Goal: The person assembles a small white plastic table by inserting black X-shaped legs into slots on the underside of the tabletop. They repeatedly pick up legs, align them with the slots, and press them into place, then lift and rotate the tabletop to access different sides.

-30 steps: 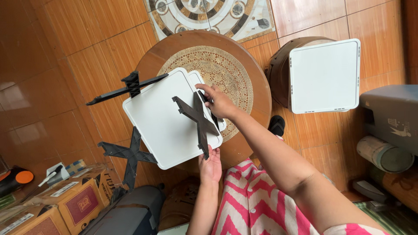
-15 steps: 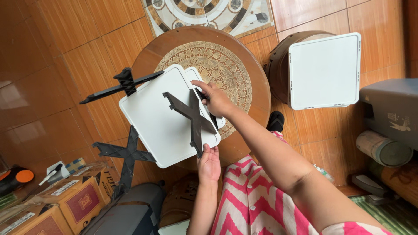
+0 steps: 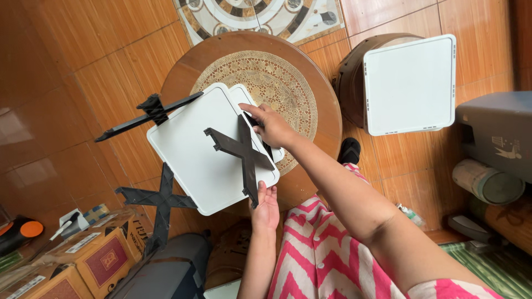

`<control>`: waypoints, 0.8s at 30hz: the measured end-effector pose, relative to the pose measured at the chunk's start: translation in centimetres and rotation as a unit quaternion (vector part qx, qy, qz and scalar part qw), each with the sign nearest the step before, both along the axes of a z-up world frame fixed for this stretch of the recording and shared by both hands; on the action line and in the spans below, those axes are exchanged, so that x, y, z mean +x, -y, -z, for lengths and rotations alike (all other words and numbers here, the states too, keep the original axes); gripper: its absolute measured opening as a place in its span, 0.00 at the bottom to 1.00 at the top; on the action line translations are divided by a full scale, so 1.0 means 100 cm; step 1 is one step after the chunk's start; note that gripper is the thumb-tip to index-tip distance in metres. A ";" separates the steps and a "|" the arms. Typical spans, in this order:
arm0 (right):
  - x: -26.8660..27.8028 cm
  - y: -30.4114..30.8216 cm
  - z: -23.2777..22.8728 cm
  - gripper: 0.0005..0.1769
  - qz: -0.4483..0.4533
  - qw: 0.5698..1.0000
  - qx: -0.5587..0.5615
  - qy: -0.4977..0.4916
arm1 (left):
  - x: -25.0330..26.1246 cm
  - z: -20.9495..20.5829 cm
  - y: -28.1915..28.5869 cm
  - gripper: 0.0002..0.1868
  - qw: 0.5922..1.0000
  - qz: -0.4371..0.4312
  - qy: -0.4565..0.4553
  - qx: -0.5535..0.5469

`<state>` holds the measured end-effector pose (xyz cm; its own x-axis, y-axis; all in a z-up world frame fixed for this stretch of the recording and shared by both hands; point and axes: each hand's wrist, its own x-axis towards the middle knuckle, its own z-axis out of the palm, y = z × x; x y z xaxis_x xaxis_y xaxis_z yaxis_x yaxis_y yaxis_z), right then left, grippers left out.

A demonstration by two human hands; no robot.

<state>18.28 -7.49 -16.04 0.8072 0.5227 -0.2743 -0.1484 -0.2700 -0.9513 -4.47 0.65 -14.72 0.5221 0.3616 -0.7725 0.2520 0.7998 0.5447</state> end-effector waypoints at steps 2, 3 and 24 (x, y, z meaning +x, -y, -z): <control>0.001 0.003 0.003 0.42 -0.012 1.000 0.011 0.003 | 0.001 -0.002 -0.001 0.19 1.000 -0.001 -0.013 0.011; 0.002 0.004 0.004 0.43 -0.018 1.000 0.016 0.005 | 0.002 -0.002 -0.002 0.19 1.000 -0.001 -0.018 0.017; -0.046 0.042 0.030 0.23 0.143 0.987 -0.060 -0.035 | -0.017 0.026 -0.024 0.10 0.995 0.026 -0.041 0.083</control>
